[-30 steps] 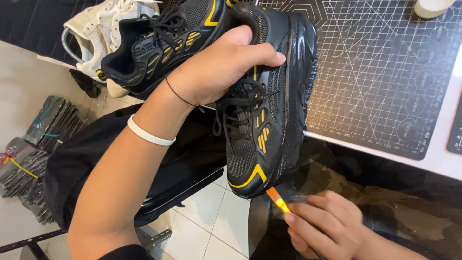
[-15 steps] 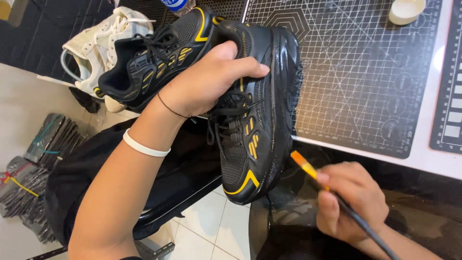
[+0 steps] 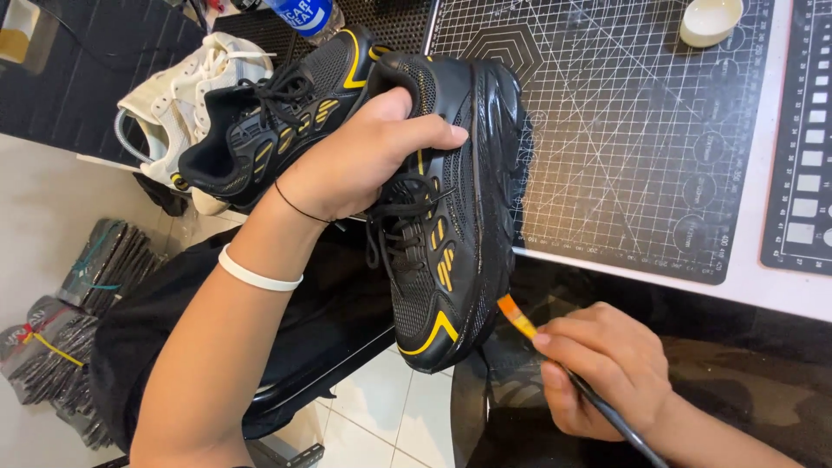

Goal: The person paints the sole and side panels of a black sneaker with yellow accents using a small brush. They hold the shoe steady with one hand while applying the paint with the other, occasionally dipping the brush into a small container.

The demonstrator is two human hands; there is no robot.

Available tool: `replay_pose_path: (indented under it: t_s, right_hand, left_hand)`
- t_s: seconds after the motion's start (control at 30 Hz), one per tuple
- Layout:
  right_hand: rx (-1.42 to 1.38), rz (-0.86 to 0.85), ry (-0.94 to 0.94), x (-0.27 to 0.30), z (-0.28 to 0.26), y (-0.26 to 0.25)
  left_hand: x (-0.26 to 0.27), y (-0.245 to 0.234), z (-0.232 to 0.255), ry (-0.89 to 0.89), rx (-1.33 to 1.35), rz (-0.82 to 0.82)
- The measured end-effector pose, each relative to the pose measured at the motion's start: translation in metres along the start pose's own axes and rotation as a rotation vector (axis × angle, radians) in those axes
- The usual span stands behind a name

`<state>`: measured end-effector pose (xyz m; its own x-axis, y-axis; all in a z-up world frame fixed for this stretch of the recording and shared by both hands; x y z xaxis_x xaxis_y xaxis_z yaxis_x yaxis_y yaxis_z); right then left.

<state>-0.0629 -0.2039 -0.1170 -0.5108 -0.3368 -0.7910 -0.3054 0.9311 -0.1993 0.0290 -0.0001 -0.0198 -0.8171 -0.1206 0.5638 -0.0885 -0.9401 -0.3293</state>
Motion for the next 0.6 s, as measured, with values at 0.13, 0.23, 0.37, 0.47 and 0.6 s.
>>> replay_pose_path:
  t_s: [0.13, 0.23, 0.37, 0.47, 0.6]
  right_hand:
    - [-0.159, 0.104, 0.065, 0.003, 0.005, -0.003]
    - [-0.191, 0.160, 0.145, 0.010, 0.011, -0.001]
    - [-0.132, 0.145, 0.303, 0.013, 0.014, 0.000]
    - [-0.235, 0.111, 0.177, 0.006, 0.010, 0.000]
    - [-0.267, 0.078, 0.150, 0.016, 0.013, -0.002]
  left_hand:
    - [0.000, 0.000, 0.001, -0.004, 0.002, -0.001]
    - [0.000, 0.001, -0.001, 0.004, 0.006, -0.011]
    - [0.001, 0.000, 0.002, -0.019, -0.024, 0.007]
    - [0.000, 0.000, 0.000, -0.019, -0.003, 0.005]
    - [0.000, 0.000, 0.000, -0.017, -0.006, 0.008]
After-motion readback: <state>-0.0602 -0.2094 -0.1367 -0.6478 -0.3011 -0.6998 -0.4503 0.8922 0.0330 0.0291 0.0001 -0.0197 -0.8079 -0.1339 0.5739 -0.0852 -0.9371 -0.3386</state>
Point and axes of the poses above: each hand's wrist, its own x-axis away from the middle knuckle, its own y-axis out of the palm, z = x × y, the point moved 3 cm from there along -x, towards the middle knuckle, and after that the axes turned 11 degrees about -x, right-handed, at the moved point
